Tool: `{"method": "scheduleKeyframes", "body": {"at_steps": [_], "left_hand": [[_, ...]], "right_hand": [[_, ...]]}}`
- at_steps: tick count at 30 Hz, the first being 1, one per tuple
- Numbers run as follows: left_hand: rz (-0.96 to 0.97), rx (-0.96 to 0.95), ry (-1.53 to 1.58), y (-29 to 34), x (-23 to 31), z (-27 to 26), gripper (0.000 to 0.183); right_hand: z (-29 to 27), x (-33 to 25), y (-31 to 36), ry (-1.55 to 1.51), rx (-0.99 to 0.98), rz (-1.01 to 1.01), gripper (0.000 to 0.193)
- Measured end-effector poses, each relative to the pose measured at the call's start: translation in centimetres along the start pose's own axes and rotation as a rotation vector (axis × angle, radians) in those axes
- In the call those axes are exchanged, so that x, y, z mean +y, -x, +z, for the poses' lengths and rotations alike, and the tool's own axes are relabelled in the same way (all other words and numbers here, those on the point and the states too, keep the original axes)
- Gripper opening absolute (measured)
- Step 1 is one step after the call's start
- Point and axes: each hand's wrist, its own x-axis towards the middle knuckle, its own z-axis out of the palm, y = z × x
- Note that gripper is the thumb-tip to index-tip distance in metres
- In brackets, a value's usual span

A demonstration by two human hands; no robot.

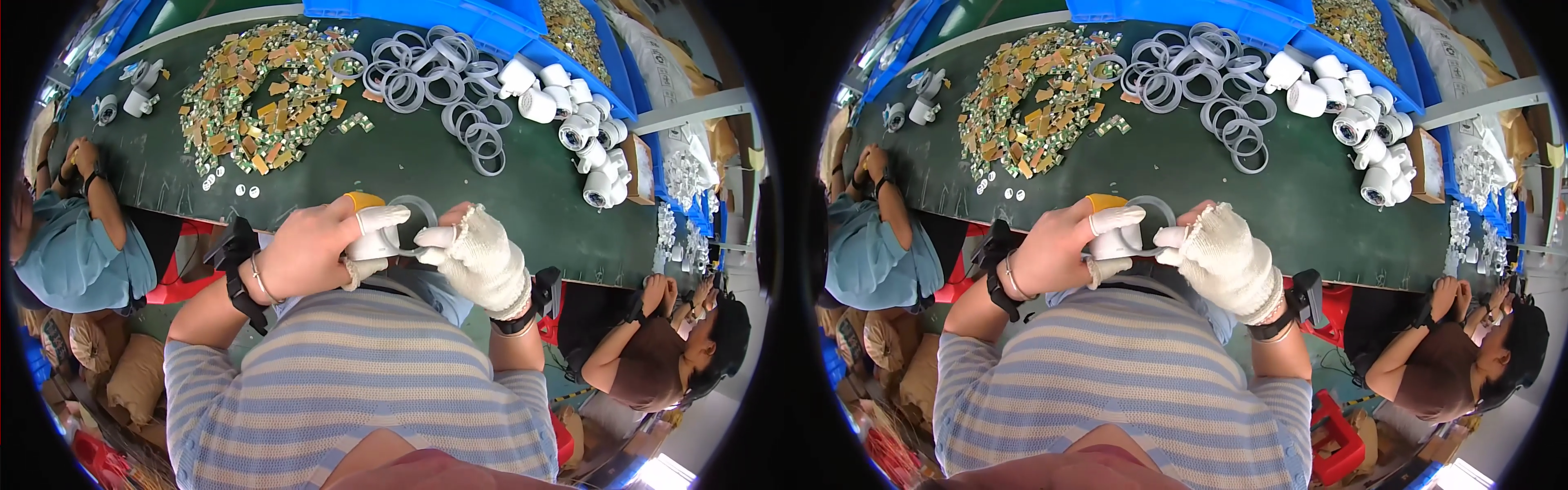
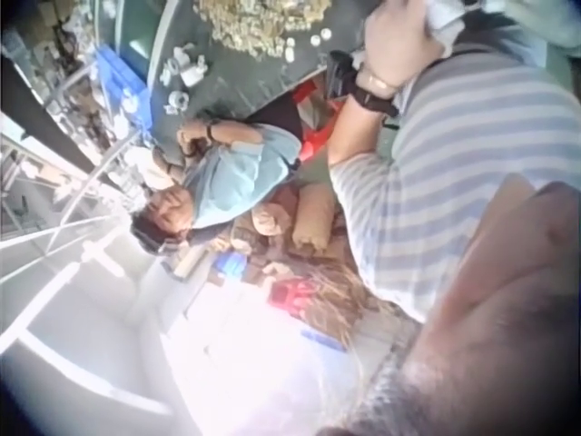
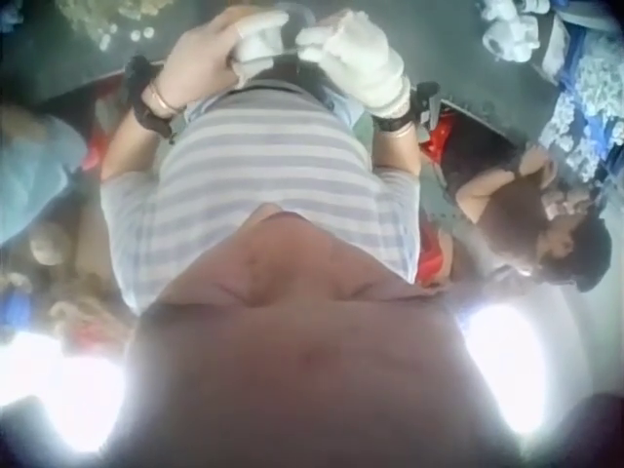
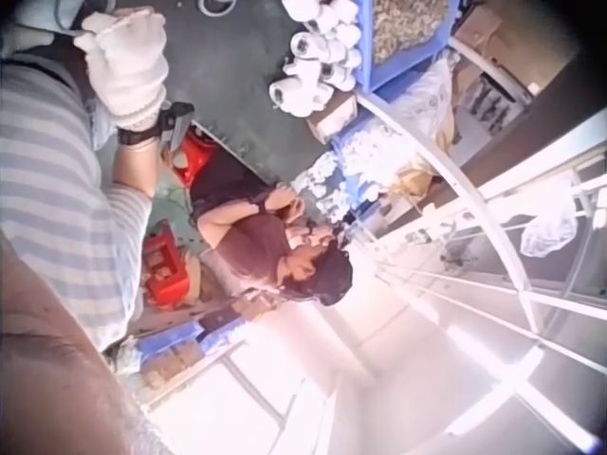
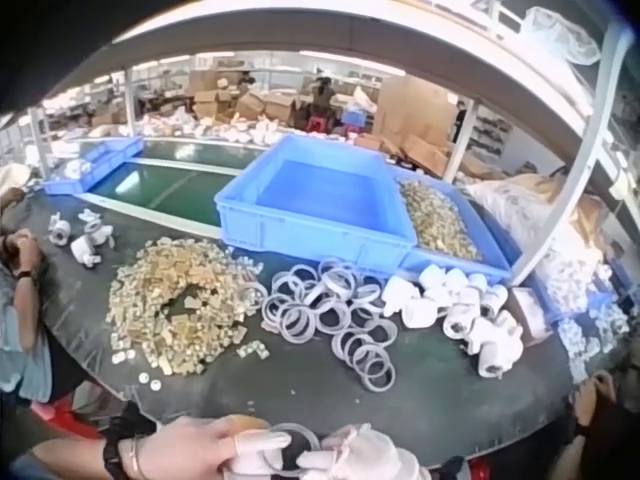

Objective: Manually assembling small white and grey electronic components into circular housings at a factory workbench.

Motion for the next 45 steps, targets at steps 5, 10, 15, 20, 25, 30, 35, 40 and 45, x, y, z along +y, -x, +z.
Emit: {"method": "scheduleKeyframes", "body": {"at_steps": [5, 10, 15, 20, 25, 30, 35, 40, 45], "left_hand": [[0.043, -0.052, -0.006, -0.2, -0.5, -0.9, 0.071], [-0.306, 0.152, 1.169, -0.8, -1.6, 2.9, 0.085], [-0.236, 0.093, 1.821, -1.1, -0.9, 3.4, 0.107], [-0.277, 0.076, 1.675, -0.5, 0.2, 3.6, 0.12], [-0.231, 0.098, 1.57, -0.3, 0.2, 4.3, 0.117], [-0.213, 0.116, 1.534, -0.4, 0.4, 4.5, 0.116], [-0.226, 0.117, 1.568, -0.2, 0.5, 4.6, 0.112], [-0.202, 0.207, 1.529, -0.2, 0.1, 5.1, 0.104], [-0.089, 0.187, 1.395, -0.1, 0.5, 5.7, 0.093]], "right_hand": [[-0.7, -0.6, -1.5, 0.052, -0.002, -0.066, 0.028], [-0.2, -1.3, -0.9, -0.08, 0.296, 0.109, 0.018], [0.5, -2.9, -0.5, -1.05, 0.103, 0.53, 0.034], [1.0, -3.2, -0.7, -0.619, 0.122, 0.438, 0.024], [0.7, -3.7, -0.8, -0.352, 0.139, 0.33, 0.025], [0.9, -3.9, -0.8, -0.413, 0.149, 0.409, 0.025], [1.5, -3.6, -0.6, -0.336, 0.156, 0.406, 0.024], [2.0, -3.5, -0.6, -0.367, 0.189, 0.42, 0.025], [3.6, -3.3, -1.2, -0.436, 0.394, 0.413, 0.052]]}}
